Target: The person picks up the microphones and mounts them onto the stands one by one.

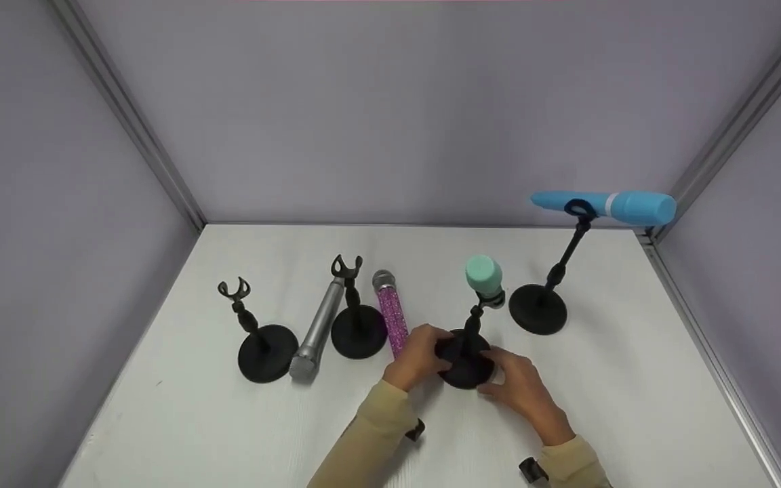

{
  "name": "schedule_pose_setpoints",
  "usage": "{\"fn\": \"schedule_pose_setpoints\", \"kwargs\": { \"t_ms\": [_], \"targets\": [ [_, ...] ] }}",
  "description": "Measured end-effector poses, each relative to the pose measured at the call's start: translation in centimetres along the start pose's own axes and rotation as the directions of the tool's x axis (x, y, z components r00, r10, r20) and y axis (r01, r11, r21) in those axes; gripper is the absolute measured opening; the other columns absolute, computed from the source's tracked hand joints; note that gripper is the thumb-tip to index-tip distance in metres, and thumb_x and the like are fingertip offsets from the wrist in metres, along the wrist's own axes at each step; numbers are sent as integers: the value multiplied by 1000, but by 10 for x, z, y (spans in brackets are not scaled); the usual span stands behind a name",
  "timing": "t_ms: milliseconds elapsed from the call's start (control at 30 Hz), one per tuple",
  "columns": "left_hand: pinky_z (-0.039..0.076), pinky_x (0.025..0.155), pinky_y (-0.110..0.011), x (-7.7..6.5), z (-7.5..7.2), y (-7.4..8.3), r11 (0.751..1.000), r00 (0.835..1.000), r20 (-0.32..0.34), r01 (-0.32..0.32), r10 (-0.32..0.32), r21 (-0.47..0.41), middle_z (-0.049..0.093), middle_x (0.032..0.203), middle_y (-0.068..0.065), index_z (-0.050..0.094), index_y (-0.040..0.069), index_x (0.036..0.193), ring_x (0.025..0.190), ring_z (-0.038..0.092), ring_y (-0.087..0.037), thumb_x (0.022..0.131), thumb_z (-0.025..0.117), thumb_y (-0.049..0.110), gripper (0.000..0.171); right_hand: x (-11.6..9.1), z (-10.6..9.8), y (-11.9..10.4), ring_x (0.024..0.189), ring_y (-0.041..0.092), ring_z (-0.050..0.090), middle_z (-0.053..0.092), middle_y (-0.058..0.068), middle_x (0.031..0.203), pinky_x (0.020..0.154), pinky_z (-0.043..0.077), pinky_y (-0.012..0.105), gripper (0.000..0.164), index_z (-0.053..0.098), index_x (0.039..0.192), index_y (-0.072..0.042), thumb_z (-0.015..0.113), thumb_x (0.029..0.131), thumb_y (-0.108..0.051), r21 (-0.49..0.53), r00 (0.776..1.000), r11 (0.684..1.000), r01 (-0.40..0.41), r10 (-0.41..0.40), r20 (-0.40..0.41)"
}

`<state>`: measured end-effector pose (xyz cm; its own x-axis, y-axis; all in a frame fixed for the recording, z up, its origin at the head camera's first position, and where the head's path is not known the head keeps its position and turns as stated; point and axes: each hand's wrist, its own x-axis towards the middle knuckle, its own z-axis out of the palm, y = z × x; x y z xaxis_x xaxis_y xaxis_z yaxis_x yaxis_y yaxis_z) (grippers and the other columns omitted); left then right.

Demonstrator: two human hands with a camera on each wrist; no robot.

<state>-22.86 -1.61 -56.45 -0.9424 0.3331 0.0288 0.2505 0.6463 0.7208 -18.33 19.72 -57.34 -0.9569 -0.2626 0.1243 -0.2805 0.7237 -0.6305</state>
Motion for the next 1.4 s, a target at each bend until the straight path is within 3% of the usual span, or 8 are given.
{"fn": "schedule_pose_setpoints", "kwargs": {
  "t_ms": [233,467,633,800,1000,1400],
  "targets": [
    [52,106,-43,-1,-3,-3,1000,1000,10,-15,15,-6,75,121,-17,72,-2,124,118,67,-33,74,85,-6,52,2,3,6,120,40,68,68,23,133,93,59,48,54,72,124,1,90,73,-3,62,999,997,40,-39,-12],
    [52,107,-41,-2,0,-4,999,1000,6,-29,29,24,75,120,-14,73,0,124,118,67,-30,73,84,-8,53,7,9,8,118,42,69,70,24,130,99,56,53,51,75,119,1,90,71,-3,-15,997,999,37,-38,-72],
    [52,105,-41,-1,0,-3,999,999,-3,-33,33,20,77,115,-14,75,0,120,114,68,-30,71,83,-9,50,13,8,9,113,39,72,74,21,123,96,57,52,50,76,116,2,89,68,0,-31,996,998,53,-55,-75],
    [53,105,-43,2,-1,1,1000,1000,8,16,-16,-12,76,114,-13,75,1,118,113,68,-29,77,79,-10,43,19,6,9,113,38,72,74,19,123,95,58,51,52,76,117,3,90,66,2,-34,998,998,58,-59,-34],
    [53,107,-44,11,0,3,999,999,19,45,-45,-28,75,118,-15,74,0,120,117,67,-30,80,76,-11,42,29,3,15,111,39,72,74,21,123,94,58,52,53,76,116,4,92,65,0,-29,995,995,97,-98,-35],
    [54,106,-41,36,-4,1,999,998,-31,51,-51,-5,75,117,-16,74,-2,119,116,68,-30,80,78,-8,39,56,-2,26,112,40,72,72,23,126,93,59,52,50,75,116,5,90,68,3,14,997,998,66,-65,-33]
  ]
}}
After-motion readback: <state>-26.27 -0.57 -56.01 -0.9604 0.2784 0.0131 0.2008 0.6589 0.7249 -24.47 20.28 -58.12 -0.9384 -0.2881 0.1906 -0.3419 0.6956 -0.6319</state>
